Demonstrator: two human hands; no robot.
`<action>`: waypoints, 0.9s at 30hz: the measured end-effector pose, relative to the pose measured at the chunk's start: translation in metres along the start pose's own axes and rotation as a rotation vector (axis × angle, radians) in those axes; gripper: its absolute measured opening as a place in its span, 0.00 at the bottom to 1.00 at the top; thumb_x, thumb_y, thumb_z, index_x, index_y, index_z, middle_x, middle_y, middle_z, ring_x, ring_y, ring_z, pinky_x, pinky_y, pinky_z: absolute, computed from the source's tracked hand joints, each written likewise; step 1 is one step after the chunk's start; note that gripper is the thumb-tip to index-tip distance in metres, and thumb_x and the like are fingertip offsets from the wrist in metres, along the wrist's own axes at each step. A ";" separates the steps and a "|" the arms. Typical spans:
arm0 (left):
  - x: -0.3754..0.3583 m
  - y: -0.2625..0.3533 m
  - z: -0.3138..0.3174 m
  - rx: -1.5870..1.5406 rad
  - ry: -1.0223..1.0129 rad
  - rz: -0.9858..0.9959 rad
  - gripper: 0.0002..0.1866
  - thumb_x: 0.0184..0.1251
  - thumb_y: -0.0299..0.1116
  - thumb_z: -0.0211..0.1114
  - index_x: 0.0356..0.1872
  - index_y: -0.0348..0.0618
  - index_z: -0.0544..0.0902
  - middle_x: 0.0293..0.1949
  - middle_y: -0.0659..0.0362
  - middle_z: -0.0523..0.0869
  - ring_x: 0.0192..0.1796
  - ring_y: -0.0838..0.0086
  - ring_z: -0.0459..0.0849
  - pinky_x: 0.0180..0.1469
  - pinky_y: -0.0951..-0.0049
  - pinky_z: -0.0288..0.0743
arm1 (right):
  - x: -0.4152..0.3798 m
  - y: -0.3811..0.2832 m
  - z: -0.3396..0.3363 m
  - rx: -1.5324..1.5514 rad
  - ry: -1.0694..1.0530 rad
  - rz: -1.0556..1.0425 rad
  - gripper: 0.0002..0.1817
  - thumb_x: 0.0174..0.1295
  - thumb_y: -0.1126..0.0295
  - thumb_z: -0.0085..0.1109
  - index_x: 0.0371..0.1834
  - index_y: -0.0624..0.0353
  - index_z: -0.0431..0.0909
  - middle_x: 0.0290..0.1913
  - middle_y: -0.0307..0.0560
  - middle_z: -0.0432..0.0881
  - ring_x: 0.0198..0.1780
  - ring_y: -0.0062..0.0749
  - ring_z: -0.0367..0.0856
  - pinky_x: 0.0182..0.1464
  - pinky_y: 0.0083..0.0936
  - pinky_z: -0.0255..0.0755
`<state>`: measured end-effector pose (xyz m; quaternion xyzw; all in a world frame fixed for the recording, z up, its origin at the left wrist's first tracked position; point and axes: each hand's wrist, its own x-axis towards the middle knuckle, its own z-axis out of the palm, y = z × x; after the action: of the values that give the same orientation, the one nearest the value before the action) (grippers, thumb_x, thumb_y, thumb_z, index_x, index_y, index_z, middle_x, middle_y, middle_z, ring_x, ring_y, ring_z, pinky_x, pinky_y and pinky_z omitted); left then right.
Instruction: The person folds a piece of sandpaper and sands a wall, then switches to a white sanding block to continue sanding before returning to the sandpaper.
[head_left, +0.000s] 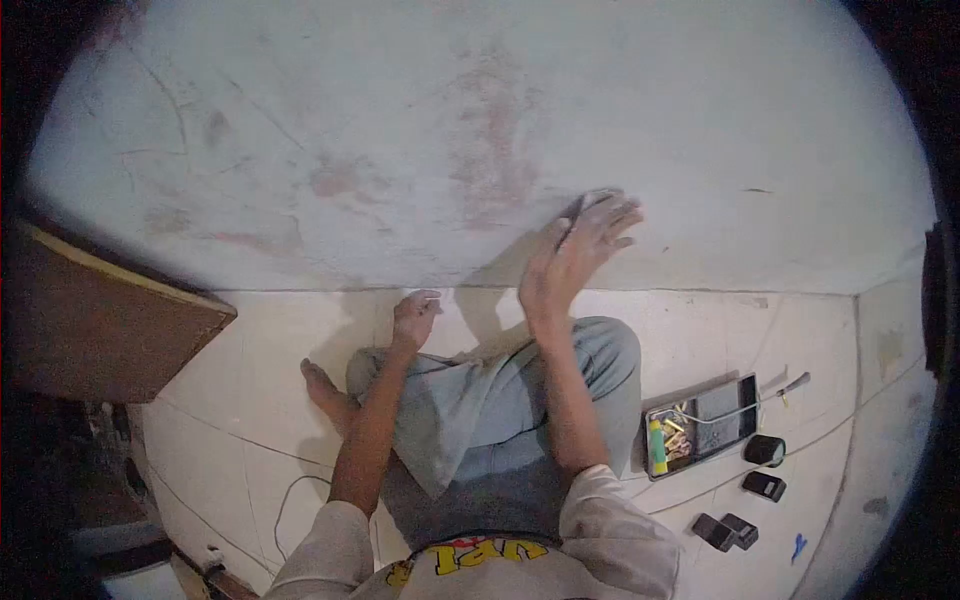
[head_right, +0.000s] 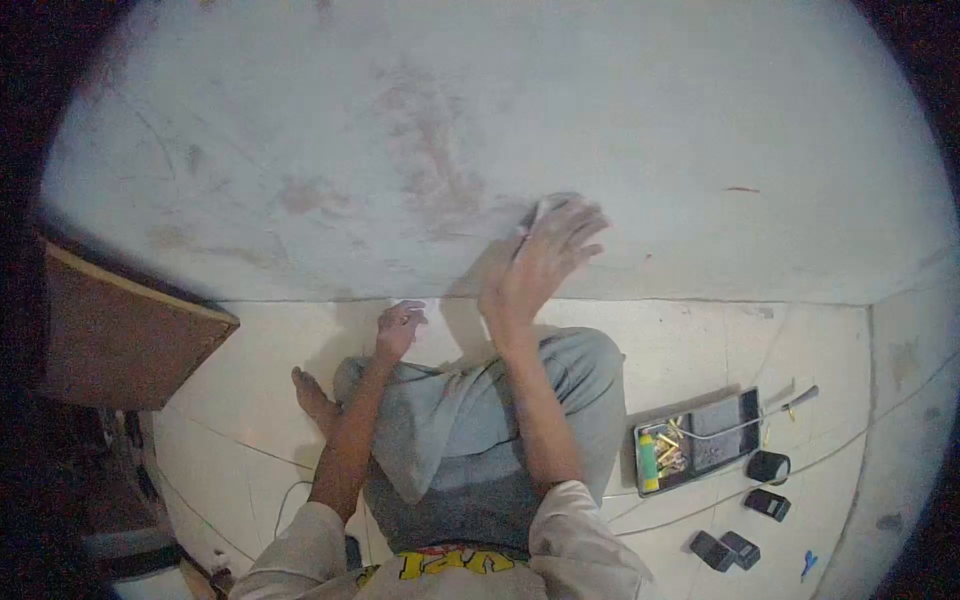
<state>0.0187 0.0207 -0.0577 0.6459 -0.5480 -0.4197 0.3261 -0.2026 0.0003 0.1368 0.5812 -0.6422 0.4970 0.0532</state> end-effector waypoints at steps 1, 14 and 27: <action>0.002 -0.006 -0.004 0.001 0.011 -0.006 0.11 0.65 0.38 0.60 0.39 0.43 0.83 0.31 0.54 0.87 0.38 0.60 0.85 0.45 0.61 0.75 | 0.003 -0.004 -0.004 0.070 0.056 0.031 0.35 0.71 0.63 0.38 0.73 0.74 0.39 0.76 0.70 0.33 0.76 0.65 0.23 0.71 0.63 0.19; -0.003 0.011 -0.011 0.024 0.012 -0.053 0.11 0.65 0.32 0.60 0.42 0.36 0.82 0.27 0.54 0.86 0.28 0.71 0.83 0.34 0.71 0.75 | -0.015 0.002 0.018 -0.162 -0.047 -0.005 0.37 0.67 0.64 0.42 0.73 0.75 0.42 0.74 0.74 0.39 0.75 0.72 0.28 0.71 0.64 0.22; 0.003 -0.004 -0.002 0.037 0.018 0.228 0.12 0.66 0.33 0.60 0.45 0.37 0.83 0.30 0.57 0.87 0.20 0.80 0.77 0.19 0.77 0.72 | 0.001 0.011 0.006 0.037 0.114 0.029 0.37 0.68 0.65 0.38 0.73 0.75 0.36 0.76 0.70 0.31 0.76 0.63 0.21 0.72 0.60 0.17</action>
<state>0.0226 0.0188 -0.0612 0.5891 -0.6227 -0.3639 0.3644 -0.2091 -0.0062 0.1283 0.5437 -0.6370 0.5418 0.0716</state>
